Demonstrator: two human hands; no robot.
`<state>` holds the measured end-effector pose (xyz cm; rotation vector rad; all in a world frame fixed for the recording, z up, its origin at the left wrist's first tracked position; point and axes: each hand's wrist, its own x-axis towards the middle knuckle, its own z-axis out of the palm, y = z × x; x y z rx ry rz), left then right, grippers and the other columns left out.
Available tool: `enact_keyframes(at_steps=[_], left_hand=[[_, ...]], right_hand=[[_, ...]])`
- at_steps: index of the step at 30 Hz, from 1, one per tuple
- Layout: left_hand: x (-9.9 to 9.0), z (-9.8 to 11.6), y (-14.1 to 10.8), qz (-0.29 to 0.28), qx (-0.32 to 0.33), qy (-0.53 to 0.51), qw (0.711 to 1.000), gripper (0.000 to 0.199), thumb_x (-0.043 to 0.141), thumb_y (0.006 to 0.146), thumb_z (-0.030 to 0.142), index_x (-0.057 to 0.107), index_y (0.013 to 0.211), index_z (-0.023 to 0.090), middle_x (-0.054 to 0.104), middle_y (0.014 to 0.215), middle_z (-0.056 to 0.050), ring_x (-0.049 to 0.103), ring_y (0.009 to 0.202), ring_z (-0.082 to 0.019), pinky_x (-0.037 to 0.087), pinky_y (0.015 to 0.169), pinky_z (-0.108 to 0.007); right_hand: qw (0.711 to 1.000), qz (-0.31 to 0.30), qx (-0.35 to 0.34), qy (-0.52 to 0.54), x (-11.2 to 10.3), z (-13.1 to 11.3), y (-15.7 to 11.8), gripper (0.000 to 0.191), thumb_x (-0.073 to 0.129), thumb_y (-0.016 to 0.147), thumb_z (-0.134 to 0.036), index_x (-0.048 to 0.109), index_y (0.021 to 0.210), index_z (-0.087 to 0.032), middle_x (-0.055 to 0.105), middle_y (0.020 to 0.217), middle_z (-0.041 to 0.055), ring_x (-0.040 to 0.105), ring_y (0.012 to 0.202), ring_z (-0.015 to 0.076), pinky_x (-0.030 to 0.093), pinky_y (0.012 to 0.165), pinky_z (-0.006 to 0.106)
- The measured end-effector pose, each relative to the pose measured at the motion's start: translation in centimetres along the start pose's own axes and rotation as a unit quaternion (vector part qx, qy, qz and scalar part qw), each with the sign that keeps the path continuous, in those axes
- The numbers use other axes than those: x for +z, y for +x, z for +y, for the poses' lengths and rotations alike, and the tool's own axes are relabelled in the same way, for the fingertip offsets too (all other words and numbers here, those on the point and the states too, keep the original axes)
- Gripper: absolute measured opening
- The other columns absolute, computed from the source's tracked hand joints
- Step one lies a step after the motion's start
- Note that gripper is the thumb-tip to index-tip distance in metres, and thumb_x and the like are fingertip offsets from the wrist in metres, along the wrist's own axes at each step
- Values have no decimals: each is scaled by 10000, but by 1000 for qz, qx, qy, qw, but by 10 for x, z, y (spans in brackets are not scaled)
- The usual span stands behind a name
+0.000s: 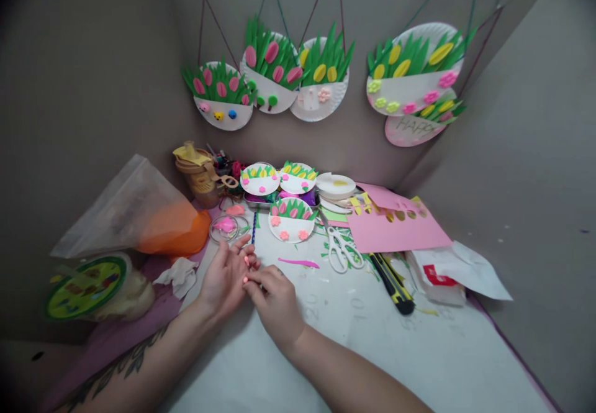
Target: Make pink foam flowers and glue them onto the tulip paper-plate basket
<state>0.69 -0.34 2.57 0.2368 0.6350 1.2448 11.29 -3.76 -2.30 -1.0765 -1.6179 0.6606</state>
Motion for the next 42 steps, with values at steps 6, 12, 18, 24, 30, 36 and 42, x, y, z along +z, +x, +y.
enact_keyframes(at_steps=[6,12,18,24,30,36,42], left_hand=[[-14,8,14,-13,34,173,984,410,294,923,491,527,1001,163,463,764,0,439,600,-100,418,634,-241],[-34,29,25,-146,166,710,669,299,597,781,272,602,1072,206,513,899,-28,493,834,-174,388,767,-299],[-38,23,22,-236,189,840,451,286,510,850,217,664,1090,237,532,889,-65,504,876,-200,379,753,-305],[-35,17,21,-261,207,864,377,210,499,874,240,697,945,246,534,843,-46,496,830,-182,348,689,-286],[-34,14,22,-241,220,877,352,213,504,879,340,664,910,202,546,868,-62,498,823,-201,344,701,-313],[-37,15,23,-240,208,865,388,186,623,794,351,655,912,212,554,879,-76,505,857,-241,341,707,-325],[-37,16,23,-246,205,857,403,168,573,828,329,676,893,213,556,839,-71,512,830,-229,335,698,-320]], right_hand=[[999,19,10,-45,-17,3,5,96,619,835,-189,698,882,-213,647,782,21,597,730,146,475,683,261],[990,-4,54,-134,-42,21,4,105,631,802,-144,696,856,-206,650,782,23,601,714,157,472,665,270],[970,-111,70,-203,-38,26,1,121,631,795,-97,685,816,-204,613,753,16,590,755,172,459,705,288],[968,-118,82,-205,-39,24,2,121,630,802,-99,681,827,-206,610,760,12,581,764,165,449,712,279],[966,-119,71,-218,-35,27,3,116,600,834,-126,682,838,-208,603,765,12,575,772,161,446,710,270],[954,-127,53,-266,-33,29,5,110,585,849,-147,679,824,-198,595,768,24,582,770,171,451,708,280],[944,-140,54,-294,-32,30,6,110,577,863,-164,682,851,-196,611,791,32,594,780,176,455,707,281]])
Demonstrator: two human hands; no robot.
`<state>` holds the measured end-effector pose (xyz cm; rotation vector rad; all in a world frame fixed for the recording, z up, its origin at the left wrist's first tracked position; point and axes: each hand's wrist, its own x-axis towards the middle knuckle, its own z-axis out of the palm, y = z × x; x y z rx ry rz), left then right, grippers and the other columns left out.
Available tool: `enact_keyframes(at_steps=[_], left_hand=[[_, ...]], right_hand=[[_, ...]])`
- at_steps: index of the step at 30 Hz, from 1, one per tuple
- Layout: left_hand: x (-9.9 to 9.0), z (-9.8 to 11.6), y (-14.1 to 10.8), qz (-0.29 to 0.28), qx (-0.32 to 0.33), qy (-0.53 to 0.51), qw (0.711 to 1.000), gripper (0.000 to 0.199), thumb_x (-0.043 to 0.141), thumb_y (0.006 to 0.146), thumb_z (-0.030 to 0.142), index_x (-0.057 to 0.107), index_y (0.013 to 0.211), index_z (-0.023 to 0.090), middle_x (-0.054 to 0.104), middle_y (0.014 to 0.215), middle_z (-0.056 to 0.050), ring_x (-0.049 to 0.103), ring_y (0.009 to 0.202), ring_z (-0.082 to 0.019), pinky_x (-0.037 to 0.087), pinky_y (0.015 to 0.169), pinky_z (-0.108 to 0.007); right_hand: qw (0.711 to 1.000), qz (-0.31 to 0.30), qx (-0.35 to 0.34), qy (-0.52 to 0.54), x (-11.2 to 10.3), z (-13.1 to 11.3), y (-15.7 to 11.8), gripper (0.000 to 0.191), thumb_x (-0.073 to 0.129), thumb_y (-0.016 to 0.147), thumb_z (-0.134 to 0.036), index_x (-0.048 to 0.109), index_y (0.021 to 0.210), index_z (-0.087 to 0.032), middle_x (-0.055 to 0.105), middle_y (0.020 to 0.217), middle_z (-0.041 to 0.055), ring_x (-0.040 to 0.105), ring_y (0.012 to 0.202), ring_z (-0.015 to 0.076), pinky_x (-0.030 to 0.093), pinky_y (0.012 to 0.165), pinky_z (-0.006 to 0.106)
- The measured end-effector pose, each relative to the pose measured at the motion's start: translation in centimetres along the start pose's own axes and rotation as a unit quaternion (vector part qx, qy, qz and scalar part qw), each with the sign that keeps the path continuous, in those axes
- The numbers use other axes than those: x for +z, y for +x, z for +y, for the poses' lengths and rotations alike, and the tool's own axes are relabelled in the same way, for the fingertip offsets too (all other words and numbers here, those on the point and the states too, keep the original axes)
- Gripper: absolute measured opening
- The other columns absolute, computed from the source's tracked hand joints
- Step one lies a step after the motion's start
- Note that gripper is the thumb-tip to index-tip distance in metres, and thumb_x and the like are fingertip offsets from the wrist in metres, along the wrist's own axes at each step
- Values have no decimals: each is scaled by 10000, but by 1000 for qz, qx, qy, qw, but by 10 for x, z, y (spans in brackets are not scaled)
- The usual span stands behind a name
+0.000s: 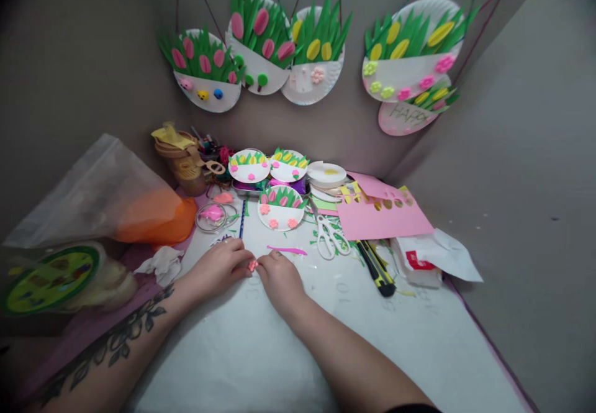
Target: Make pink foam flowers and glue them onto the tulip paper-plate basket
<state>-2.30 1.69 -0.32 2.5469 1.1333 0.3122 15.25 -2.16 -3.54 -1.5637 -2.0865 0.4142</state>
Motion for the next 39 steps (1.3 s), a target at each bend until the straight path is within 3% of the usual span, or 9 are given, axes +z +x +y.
enact_keyframes(at_steps=[17,23,29,33,35,36,37,39], left_hand=[[2,2,0,-6,3,20,1000,258,485,875,353,690,857,197,571,817,-72,528,775,-207,343,680,-312],[0,3,0,1,-7,-34,999,191,541,836,317,701,845,213,564,791,-63,522,781,-206,344,688,-309],[0,3,-1,-5,-6,-68,998,203,531,845,311,702,820,205,559,783,-66,516,764,-205,345,696,-314],[1,0,-1,42,-40,-177,983,212,618,782,344,686,937,215,551,794,-46,504,786,-201,350,714,-314],[0,2,1,91,-102,-315,939,386,625,772,400,605,1116,226,548,820,-25,500,764,-180,367,708,-303],[-1,4,2,114,-139,-411,894,447,596,788,441,551,1177,224,544,827,-17,497,736,-166,380,694,-295],[-3,6,3,123,-172,-518,829,473,545,814,485,509,1200,214,541,833,-15,497,708,-154,395,680,-291],[-7,13,5,101,-215,-712,661,479,423,861,545,479,1163,178,548,850,-34,513,683,-146,431,669,-298]], right_hand=[[1000,-1,7,14,-1,-1,4,94,618,839,-178,692,787,-204,629,755,22,601,759,172,445,686,274],[999,20,-9,35,-2,5,2,114,599,843,-150,692,825,-212,623,771,21,603,774,170,462,715,286],[1000,-1,-18,15,1,4,3,121,587,853,-158,695,835,-210,617,796,27,597,778,170,462,706,284],[998,30,-26,51,-1,5,2,143,568,854,-147,689,816,-213,607,774,24,595,763,168,468,701,285],[992,79,-37,95,-3,4,0,143,552,857,-149,680,868,-211,606,802,31,595,780,167,478,720,290],[987,105,-46,114,-5,2,-1,150,542,861,-157,674,906,-211,600,821,36,592,788,166,482,728,293],[982,128,-57,124,-6,1,-2,162,531,868,-168,667,944,-212,589,838,42,585,794,167,485,732,297],[976,160,-83,122,-9,-4,-3,190,512,880,-189,658,998,-221,558,857,50,564,798,170,485,731,305]])
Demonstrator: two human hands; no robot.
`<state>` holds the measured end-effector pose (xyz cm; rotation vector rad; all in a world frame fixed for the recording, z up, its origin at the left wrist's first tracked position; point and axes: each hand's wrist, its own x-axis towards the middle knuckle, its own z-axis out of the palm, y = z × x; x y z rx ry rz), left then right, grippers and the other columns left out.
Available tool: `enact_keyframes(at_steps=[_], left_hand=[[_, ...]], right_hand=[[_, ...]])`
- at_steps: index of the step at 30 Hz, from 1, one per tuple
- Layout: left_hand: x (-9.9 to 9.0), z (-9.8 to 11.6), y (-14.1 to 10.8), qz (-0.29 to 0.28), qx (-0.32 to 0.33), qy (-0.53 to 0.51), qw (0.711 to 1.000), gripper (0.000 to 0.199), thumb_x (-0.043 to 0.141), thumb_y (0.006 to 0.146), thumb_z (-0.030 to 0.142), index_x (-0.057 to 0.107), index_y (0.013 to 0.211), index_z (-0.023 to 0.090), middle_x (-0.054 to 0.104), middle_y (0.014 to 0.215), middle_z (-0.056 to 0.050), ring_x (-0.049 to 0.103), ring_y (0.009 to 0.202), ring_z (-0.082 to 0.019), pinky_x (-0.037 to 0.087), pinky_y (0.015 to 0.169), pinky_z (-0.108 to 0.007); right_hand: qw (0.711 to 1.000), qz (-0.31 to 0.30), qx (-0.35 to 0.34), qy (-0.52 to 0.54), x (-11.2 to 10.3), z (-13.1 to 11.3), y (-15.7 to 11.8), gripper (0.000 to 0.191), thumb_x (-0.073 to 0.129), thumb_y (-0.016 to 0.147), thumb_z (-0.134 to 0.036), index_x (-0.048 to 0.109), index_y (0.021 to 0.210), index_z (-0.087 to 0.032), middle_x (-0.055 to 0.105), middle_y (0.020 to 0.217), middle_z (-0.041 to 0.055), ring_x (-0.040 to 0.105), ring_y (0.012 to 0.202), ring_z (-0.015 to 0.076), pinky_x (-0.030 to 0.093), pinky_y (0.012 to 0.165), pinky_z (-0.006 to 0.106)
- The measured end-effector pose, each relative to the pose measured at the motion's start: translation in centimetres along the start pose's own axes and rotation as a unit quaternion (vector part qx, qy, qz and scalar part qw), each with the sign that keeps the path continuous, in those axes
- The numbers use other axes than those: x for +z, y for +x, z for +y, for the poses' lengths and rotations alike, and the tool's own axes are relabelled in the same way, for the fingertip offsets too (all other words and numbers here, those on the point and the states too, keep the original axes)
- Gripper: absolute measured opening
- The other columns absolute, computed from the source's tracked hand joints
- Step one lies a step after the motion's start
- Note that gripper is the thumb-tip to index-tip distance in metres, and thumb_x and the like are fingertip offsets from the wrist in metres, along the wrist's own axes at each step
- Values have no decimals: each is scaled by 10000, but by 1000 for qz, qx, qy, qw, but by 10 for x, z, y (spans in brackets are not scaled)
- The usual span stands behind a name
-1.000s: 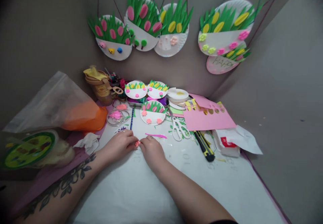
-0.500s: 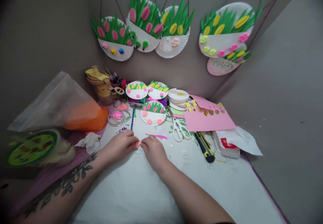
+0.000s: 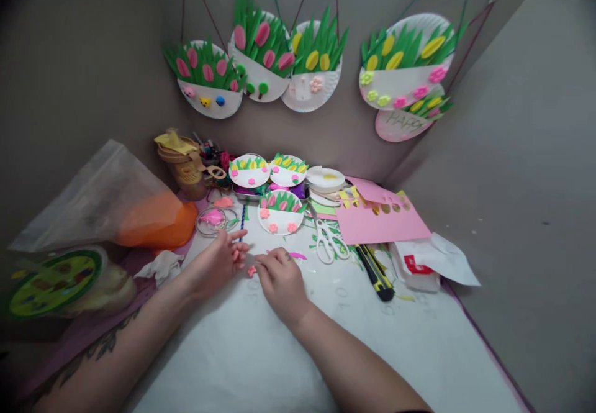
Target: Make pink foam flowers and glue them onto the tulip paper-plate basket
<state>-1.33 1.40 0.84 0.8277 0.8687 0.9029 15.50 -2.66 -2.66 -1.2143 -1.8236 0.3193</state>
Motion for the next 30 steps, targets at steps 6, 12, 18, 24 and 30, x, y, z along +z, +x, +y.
enact_keyframes(at_steps=[6,12,18,24,30], left_hand=[[13,1,-6,-35,-113,-266,957,465,353,905,518,477,1085,107,591,875,-112,594,730,-159,477,695,-290],[14,-1,-8,-63,-130,-270,952,509,379,897,525,425,1182,105,626,996,-159,625,797,-172,480,748,-303],[11,-8,-9,-69,-126,-172,974,296,538,878,287,527,1124,122,648,967,-118,624,766,-136,483,763,-290],[7,-16,-8,-67,-105,-98,987,350,669,792,260,608,1115,139,654,1051,-114,629,899,-160,474,842,-295],[7,-17,-5,-70,-89,-96,989,335,716,746,208,642,1061,122,665,1064,-117,628,934,-158,459,895,-283]], right_hand=[[998,11,-36,-54,1,-8,2,228,547,860,-203,659,1057,-232,502,858,58,504,821,195,473,748,338],[997,-5,-44,-56,2,-6,5,218,547,869,-200,687,1021,-270,528,901,65,499,870,203,471,772,350],[997,25,53,51,0,-4,6,114,600,838,-215,698,892,-232,472,858,34,508,826,172,460,764,320],[981,19,101,165,-2,-5,10,66,633,805,-234,697,811,-217,464,868,21,510,829,160,450,757,299],[984,23,82,159,0,-2,6,133,601,845,-243,708,924,-252,461,963,39,508,944,177,441,856,329]])
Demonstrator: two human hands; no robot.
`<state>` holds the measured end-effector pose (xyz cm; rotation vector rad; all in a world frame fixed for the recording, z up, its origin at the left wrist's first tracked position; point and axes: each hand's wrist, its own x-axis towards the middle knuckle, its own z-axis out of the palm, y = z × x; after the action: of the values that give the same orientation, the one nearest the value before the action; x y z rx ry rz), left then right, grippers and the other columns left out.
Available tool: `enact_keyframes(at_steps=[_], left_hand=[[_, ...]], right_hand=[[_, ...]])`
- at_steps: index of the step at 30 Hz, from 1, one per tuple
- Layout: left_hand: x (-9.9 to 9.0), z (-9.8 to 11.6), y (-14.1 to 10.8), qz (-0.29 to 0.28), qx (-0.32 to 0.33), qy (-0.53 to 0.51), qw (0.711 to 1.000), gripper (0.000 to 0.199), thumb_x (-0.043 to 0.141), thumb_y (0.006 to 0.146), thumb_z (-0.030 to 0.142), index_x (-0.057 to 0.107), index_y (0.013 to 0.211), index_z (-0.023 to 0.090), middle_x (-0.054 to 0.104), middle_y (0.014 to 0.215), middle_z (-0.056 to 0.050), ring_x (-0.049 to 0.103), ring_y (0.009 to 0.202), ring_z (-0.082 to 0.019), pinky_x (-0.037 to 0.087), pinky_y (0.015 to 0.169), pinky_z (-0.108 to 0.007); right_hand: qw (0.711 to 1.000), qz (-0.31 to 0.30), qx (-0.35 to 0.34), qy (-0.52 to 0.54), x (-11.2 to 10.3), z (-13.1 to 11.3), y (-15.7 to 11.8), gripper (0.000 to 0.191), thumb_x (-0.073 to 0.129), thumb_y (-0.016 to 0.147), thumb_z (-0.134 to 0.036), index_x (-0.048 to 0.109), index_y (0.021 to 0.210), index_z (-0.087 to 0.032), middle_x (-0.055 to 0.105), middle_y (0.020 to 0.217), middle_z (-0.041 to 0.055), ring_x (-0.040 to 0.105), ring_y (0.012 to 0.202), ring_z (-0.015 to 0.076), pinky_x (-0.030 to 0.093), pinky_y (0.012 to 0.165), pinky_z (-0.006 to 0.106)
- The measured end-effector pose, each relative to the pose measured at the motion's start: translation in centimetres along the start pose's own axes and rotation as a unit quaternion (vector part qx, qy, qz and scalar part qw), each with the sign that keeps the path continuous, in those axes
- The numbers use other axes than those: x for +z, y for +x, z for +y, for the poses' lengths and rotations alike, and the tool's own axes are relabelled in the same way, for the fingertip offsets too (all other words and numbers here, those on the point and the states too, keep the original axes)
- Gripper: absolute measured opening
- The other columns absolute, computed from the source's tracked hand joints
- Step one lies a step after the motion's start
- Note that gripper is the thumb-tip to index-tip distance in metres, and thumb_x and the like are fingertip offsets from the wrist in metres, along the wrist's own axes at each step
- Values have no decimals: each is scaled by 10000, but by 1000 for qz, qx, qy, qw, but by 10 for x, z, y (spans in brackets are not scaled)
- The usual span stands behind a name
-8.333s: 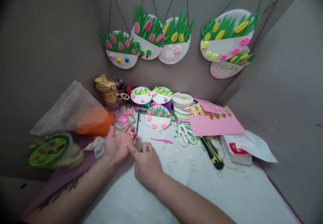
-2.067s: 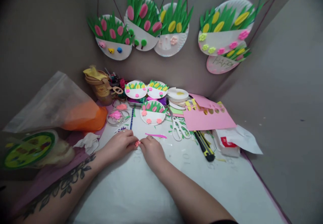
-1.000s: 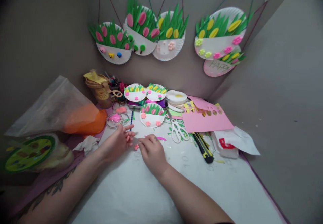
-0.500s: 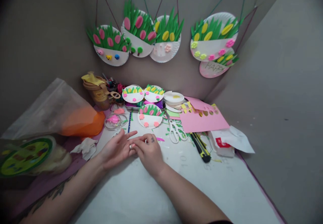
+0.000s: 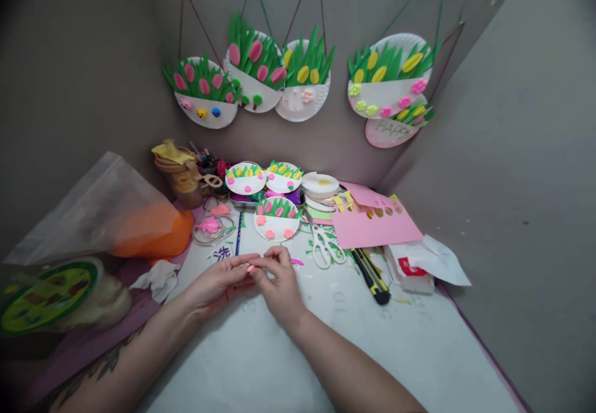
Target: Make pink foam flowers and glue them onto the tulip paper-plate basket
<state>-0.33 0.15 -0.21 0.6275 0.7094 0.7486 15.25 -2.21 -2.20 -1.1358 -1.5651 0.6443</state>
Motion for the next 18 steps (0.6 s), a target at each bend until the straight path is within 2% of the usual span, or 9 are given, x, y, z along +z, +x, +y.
enact_keyframes(at_steps=[3,6,13,18], left_hand=[[-1,-1,1,51,14,-1,999,343,751,701,171,639,1024,141,683,857,-57,629,759,-108,484,794,-240],[0,-1,0,74,24,14,997,382,784,660,178,625,1005,143,651,726,-16,604,657,-90,484,714,-220],[2,0,-1,58,12,66,996,437,793,648,256,607,1018,117,677,799,-62,610,665,-103,470,690,-231],[-2,0,0,73,37,100,992,427,808,622,258,613,978,126,664,678,-21,601,625,-97,449,662,-217]], right_hand=[[998,10,-51,-28,0,1,-3,211,594,852,-235,669,1047,-266,450,998,47,507,959,182,448,855,342],[993,22,-96,-62,-1,-2,-4,190,607,843,-211,663,1021,-247,458,960,45,511,915,182,456,823,345],[988,34,-121,-84,-2,-7,-2,108,564,863,-145,655,876,-200,492,878,39,523,845,170,459,769,337],[987,14,-132,-91,-3,-2,-1,149,575,860,-169,644,986,-213,502,929,54,518,885,187,465,784,365]])
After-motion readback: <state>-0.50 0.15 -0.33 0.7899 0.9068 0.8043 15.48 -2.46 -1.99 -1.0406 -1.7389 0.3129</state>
